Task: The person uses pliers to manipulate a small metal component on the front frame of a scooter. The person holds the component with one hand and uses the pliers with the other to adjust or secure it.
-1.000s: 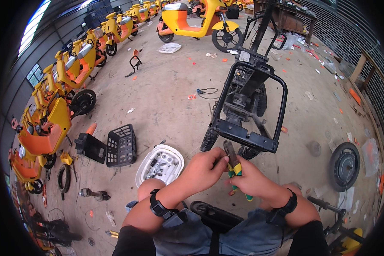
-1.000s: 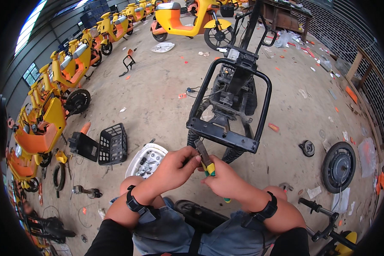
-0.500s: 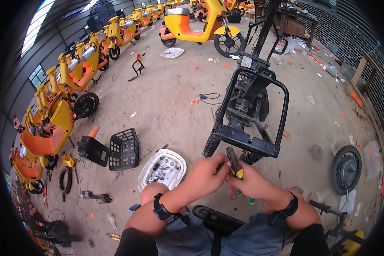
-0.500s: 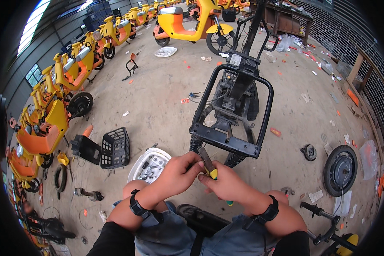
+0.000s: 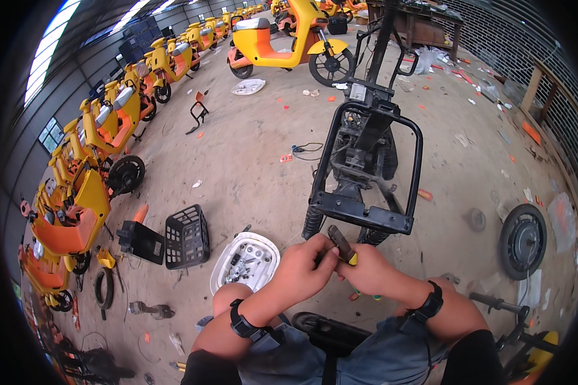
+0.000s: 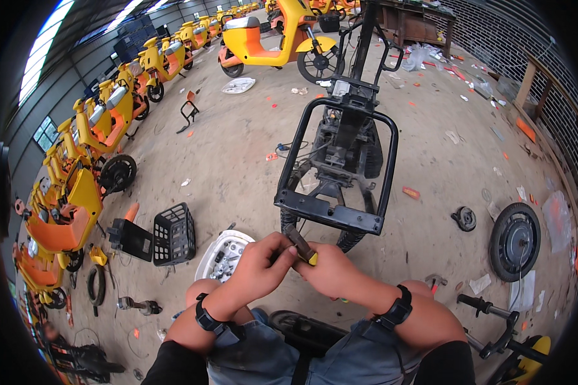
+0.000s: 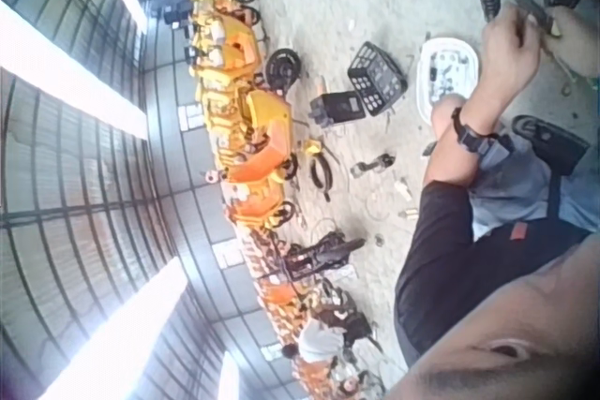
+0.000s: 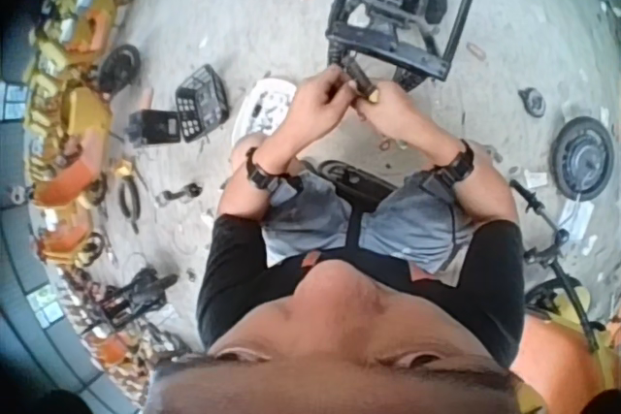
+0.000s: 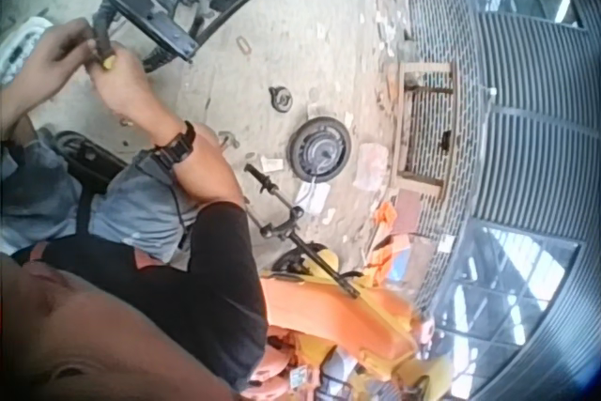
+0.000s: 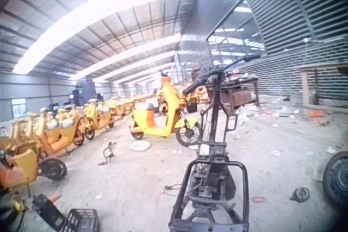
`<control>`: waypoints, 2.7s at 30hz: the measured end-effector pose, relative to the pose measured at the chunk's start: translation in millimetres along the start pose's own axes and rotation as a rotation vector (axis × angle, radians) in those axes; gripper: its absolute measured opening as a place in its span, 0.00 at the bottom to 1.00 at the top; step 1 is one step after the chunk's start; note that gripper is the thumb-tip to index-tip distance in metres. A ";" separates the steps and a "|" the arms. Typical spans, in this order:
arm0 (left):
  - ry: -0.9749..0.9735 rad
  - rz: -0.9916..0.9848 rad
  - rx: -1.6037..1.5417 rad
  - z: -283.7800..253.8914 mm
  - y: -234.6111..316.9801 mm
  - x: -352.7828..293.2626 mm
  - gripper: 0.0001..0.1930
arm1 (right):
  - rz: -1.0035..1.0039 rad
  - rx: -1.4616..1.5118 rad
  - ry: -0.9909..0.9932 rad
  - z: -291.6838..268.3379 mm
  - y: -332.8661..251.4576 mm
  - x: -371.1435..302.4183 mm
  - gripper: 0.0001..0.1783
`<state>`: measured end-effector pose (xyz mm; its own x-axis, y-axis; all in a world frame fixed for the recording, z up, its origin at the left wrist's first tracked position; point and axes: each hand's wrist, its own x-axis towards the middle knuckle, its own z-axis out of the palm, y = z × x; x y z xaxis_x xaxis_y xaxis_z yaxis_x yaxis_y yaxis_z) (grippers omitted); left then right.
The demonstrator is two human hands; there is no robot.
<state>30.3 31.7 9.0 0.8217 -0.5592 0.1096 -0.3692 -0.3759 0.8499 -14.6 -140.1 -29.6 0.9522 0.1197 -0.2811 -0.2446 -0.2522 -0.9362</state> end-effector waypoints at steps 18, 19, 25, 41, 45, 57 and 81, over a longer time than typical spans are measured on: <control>0.121 0.046 0.127 1.6 -4.1 2.3 0.19 | -0.126 0.038 -0.102 8.3 7.7 -2.1 0.23; 0.135 0.059 0.131 0.5 -3.4 2.0 0.19 | -0.112 0.064 -0.138 7.3 5.6 -1.8 0.24; 0.237 0.036 0.026 -5.7 -1.2 0.6 0.16 | -0.229 0.091 -0.170 6.1 13.7 1.5 0.28; 0.239 -0.025 -0.011 -12.0 2.1 7.8 0.19 | -0.118 0.232 -0.127 11.8 21.5 5.8 0.21; 0.118 -0.122 -0.015 -17.0 7.5 4.2 0.17 | -0.030 0.191 -0.164 5.4 -0.6 -2.0 0.24; 0.161 0.029 -0.004 -8.2 -3.2 4.1 0.16 | -0.004 0.151 -0.104 4.3 -0.8 -4.8 0.15; 0.170 0.086 0.056 -7.4 -6.8 4.1 0.10 | -0.116 0.127 0.035 9.3 11.9 -3.6 0.15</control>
<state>39.4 37.5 7.5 0.8456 -0.4602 0.2703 -0.4611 -0.3750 0.8042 -22.6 -134.6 -41.8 0.9806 0.1068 -0.1642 -0.1518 -0.1150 -0.9817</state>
